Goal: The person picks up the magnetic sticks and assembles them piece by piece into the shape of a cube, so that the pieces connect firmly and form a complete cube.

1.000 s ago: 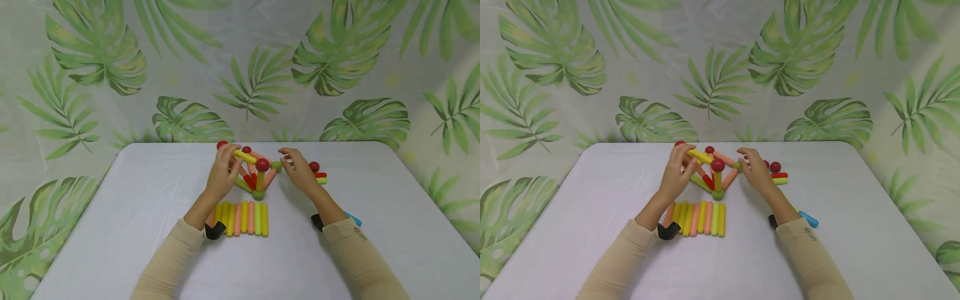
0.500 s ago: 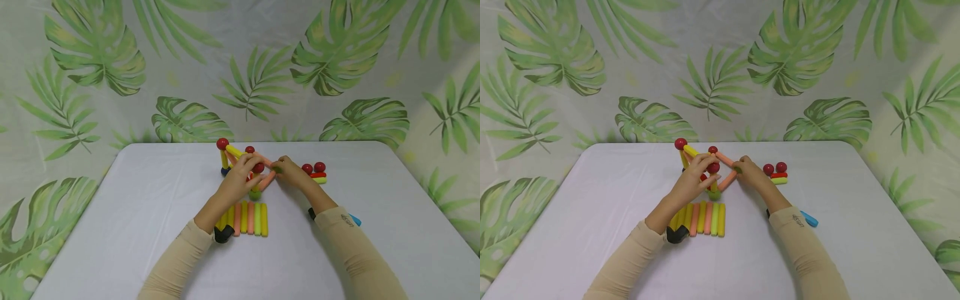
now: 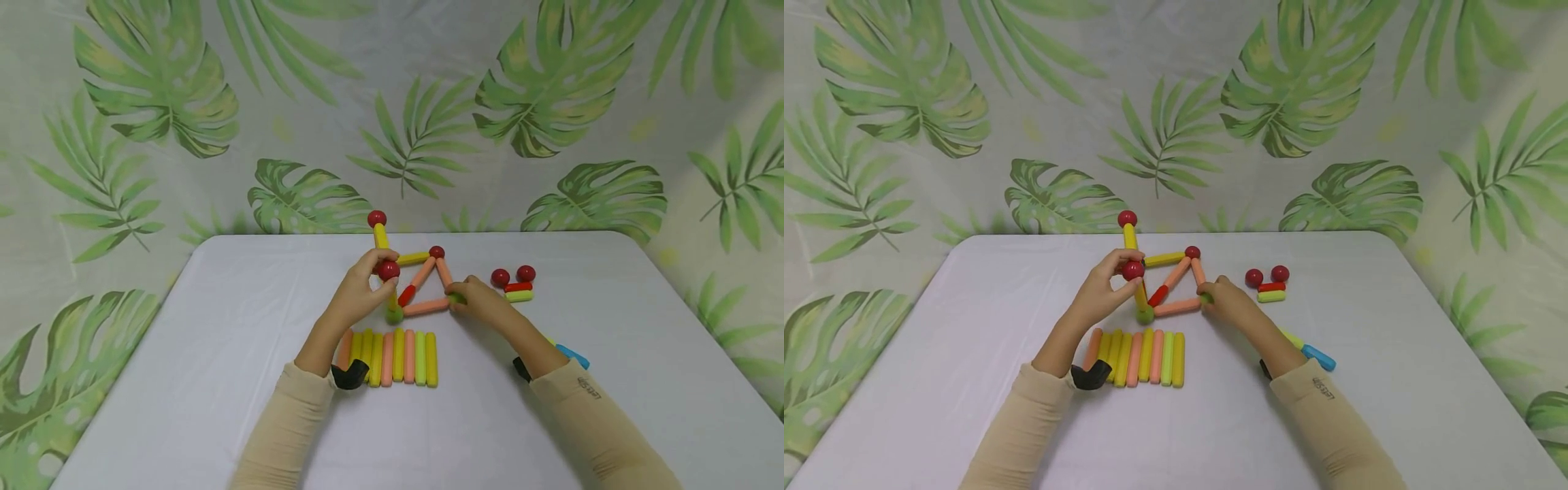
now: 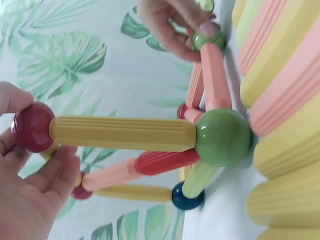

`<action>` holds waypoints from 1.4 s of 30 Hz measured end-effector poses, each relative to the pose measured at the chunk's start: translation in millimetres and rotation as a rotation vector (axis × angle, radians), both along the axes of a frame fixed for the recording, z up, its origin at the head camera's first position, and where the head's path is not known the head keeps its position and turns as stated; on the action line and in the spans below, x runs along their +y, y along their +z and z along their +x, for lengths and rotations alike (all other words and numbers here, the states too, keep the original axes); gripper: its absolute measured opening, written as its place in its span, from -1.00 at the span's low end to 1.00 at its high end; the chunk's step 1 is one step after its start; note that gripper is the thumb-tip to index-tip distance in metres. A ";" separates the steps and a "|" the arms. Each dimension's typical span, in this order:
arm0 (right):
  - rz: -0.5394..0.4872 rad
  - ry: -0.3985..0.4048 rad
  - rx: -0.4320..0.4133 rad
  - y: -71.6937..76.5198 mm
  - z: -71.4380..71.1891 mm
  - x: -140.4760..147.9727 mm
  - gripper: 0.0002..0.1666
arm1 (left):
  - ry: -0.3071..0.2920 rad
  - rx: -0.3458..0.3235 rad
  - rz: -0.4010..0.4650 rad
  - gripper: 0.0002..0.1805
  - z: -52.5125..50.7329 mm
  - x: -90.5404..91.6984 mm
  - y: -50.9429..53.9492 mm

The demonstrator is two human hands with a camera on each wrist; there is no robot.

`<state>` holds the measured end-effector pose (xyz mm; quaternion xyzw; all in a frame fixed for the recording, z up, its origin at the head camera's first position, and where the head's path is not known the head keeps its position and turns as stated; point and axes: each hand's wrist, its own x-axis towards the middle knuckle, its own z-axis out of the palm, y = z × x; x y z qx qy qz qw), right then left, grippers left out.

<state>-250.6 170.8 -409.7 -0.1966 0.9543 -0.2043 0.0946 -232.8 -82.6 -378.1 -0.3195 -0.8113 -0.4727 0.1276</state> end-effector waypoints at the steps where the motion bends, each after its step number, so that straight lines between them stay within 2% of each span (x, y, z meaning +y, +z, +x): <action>1: 0.000 0.005 0.000 -0.5 2.9 -0.3 -0.59 | -0.013 -0.013 0.020 -0.61 -0.7 -2.7 -0.7; 6: -0.013 0.083 0.030 -3.2 13.0 -2.8 -0.60 | -0.059 -0.054 0.113 -0.65 -1.2 -10.3 -0.8; 9: -0.013 0.128 0.034 -1.8 18.4 -5.0 -0.59 | -0.052 -0.062 0.140 -0.69 7.3 -10.3 9.7; 11: -0.006 0.123 0.029 0.1 23.2 -6.5 -0.55 | -0.049 -0.068 0.153 -0.70 13.0 -10.2 16.5; 13: 0.010 0.122 0.068 2.0 29.0 -7.6 -0.50 | -0.046 -0.076 0.162 -0.71 18.5 -10.1 22.4; 15: -0.008 0.144 0.122 3.7 36.7 -9.5 -0.49 | -0.054 -0.081 0.174 -0.70 19.2 -11.0 23.0; 17: -0.016 0.210 0.188 3.9 44.7 -11.9 -0.52 | -0.061 -0.080 0.183 -0.69 19.1 -11.7 22.5; 18: -0.024 0.268 0.211 3.8 48.6 -13.3 -0.55 | -0.067 -0.078 0.187 -0.68 19.1 -12.0 22.1; 21: -0.004 0.416 0.217 2.2 59.3 -18.1 -0.63 | -0.090 -0.072 0.197 -0.65 17.8 -12.9 19.9; 24: 0.066 0.489 0.229 0.6 65.7 -22.3 -0.68 | -0.104 -0.076 0.205 -0.62 16.5 -13.5 17.6; 27: 0.128 0.502 0.230 0.1 67.4 -23.4 -0.72 | -0.113 -0.086 0.212 -0.62 16.1 -14.4 16.0; 29: 0.125 0.505 0.158 2.7 66.4 -20.9 -0.74 | -0.119 -0.090 0.215 -0.62 16.1 -14.9 15.6; 33: -0.012 0.442 -0.089 19.5 60.3 -11.0 -0.76 | -0.134 -0.096 0.227 -0.62 15.9 -14.6 15.7; 35: -0.112 0.404 -0.133 30.3 54.8 -7.2 -0.75 | -0.134 -0.095 0.235 -0.62 15.6 -14.3 16.1; 37: -0.203 0.370 -0.093 40.1 49.3 -5.8 -0.73 | -0.132 -0.094 0.242 -0.62 15.6 -14.1 16.4; 42: -0.335 0.239 0.137 53.9 36.6 -13.0 -0.68 | -0.121 -0.107 0.234 -0.64 16.1 -14.0 17.5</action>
